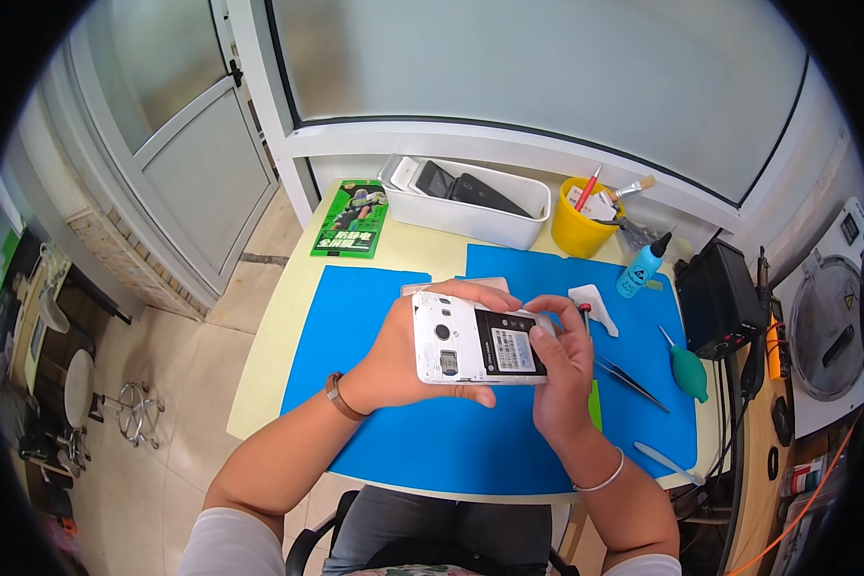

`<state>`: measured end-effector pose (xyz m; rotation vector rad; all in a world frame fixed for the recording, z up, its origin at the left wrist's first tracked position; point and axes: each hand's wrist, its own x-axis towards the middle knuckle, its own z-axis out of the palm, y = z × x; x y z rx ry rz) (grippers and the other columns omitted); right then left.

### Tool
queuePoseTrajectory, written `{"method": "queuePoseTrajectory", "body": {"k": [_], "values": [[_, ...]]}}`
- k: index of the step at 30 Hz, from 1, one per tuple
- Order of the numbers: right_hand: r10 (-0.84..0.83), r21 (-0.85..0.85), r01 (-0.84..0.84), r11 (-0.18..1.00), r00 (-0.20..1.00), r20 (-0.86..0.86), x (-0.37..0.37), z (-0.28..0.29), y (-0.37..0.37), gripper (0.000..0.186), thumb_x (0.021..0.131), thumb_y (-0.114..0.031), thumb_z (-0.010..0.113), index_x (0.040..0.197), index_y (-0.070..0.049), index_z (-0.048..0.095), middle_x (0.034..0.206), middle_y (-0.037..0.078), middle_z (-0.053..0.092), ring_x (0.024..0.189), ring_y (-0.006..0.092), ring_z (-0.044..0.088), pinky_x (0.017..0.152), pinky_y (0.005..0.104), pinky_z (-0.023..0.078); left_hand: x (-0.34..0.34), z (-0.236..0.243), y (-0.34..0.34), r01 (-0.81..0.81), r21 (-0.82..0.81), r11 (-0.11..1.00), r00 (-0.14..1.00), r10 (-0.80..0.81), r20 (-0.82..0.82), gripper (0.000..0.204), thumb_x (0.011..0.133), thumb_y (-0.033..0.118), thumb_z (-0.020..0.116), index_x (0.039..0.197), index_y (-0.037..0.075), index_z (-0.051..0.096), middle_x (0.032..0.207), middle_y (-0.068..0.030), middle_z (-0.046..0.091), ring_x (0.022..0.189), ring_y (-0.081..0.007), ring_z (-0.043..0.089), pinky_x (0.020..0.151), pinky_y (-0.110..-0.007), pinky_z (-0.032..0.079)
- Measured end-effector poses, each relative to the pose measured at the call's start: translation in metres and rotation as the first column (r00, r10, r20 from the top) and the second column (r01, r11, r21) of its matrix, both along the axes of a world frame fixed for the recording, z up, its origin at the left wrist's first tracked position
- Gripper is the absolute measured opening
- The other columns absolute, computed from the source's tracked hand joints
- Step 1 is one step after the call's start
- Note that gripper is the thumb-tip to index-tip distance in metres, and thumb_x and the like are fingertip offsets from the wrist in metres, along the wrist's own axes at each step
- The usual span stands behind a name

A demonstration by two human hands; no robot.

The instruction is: The person uses a screwdriver to remove screws from a white smartphone and then uses a prying tool to separate the back cover. The person continues to pry and lift the back cover while holding the phone, then sets the cover aside.

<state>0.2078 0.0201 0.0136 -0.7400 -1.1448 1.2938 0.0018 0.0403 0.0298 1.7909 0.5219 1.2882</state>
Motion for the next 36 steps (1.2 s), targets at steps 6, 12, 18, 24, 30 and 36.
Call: {"method": "queuePoseTrajectory", "body": {"k": [6,12,18,24,30,36], "values": [[0.033,-0.022,-0.033,0.999,0.999,0.034,0.002,0.003,0.0,0.023,0.108,-0.018,0.059,0.128,-0.008,0.056,0.108,0.01,0.073,0.093,0.0086,0.074,0.074,0.0212,0.061,0.0,-0.002,0.0,0.006,-0.021,1.0,1.0,-0.006,0.013,0.088,0.055,0.033,0.109,0.129,0.008,0.069,0.131,-0.0148,0.074,0.127,-0.0297,0.069,0.109,-0.045,0.056],[0.076,-0.071,-0.072,0.995,0.996,0.049,0.001,0.003,0.0,0.023,0.109,-0.02,0.058,0.128,-0.008,0.058,0.104,0.008,0.073,0.087,0.0063,0.072,0.066,0.0184,0.055,0.003,-0.006,0.003,-0.012,0.008,1.0,0.996,0.011,0.084,0.076,0.054,0.024,0.11,0.12,0.01,0.075,0.122,-0.0106,0.078,0.113,-0.0217,0.075,0.099,-0.036,0.061],[0.411,-0.344,-0.344,0.874,0.9,0.143,0.001,0.006,0.006,0.032,0.114,-0.035,0.05,0.126,-0.008,0.064,0.088,0.003,0.07,0.066,0.0064,0.057,0.06,0.0223,0.042,-0.004,-0.005,-0.005,-0.042,-0.135,0.99,0.998,0.047,0.035,0.049,0.057,0.011,0.107,0.095,0.008,0.076,0.102,-0.0084,0.08,0.095,-0.0191,0.075,0.089,-0.033,0.062],[0.513,-0.394,-0.421,0.817,0.843,0.162,0.001,0.004,0.008,0.034,0.116,-0.035,0.045,0.125,-0.008,0.065,0.083,0.001,0.066,0.065,0.0062,0.057,0.061,0.0219,0.042,-0.002,0.009,-0.016,-0.034,-0.361,0.932,0.996,0.061,0.062,0.039,0.059,0.011,0.106,0.087,0.005,0.079,0.093,-0.0096,0.082,0.086,-0.0182,0.078,0.082,-0.03,0.062],[0.453,-0.364,-0.344,0.865,0.848,0.274,-0.002,0.004,0.007,0.036,0.117,-0.036,0.046,0.124,-0.008,0.067,0.089,0.003,0.067,0.076,0.0066,0.059,0.064,0.0219,0.045,-0.003,0.005,-0.017,-0.058,-0.312,0.948,0.997,0.068,0.023,0.032,0.067,0.01,0.102,0.092,0.004,0.082,0.094,-0.0081,0.082,0.08,-0.0142,0.074,0.073,-0.024,0.056],[0.164,0.053,-0.193,0.98,0.925,0.342,0.002,-0.008,0.014,0.048,0.115,-0.048,0.048,0.127,-0.009,0.073,0.117,0.008,0.072,0.096,0.0149,0.066,0.081,0.0269,0.052,-0.006,-0.001,-0.015,-0.236,-0.067,0.97,0.969,0.229,-0.092,0.031,0.076,0.02,0.099,0.102,0.011,0.086,0.09,0.0016,0.08,0.071,-0.0033,0.061,0.057,-0.021,0.042]]}}
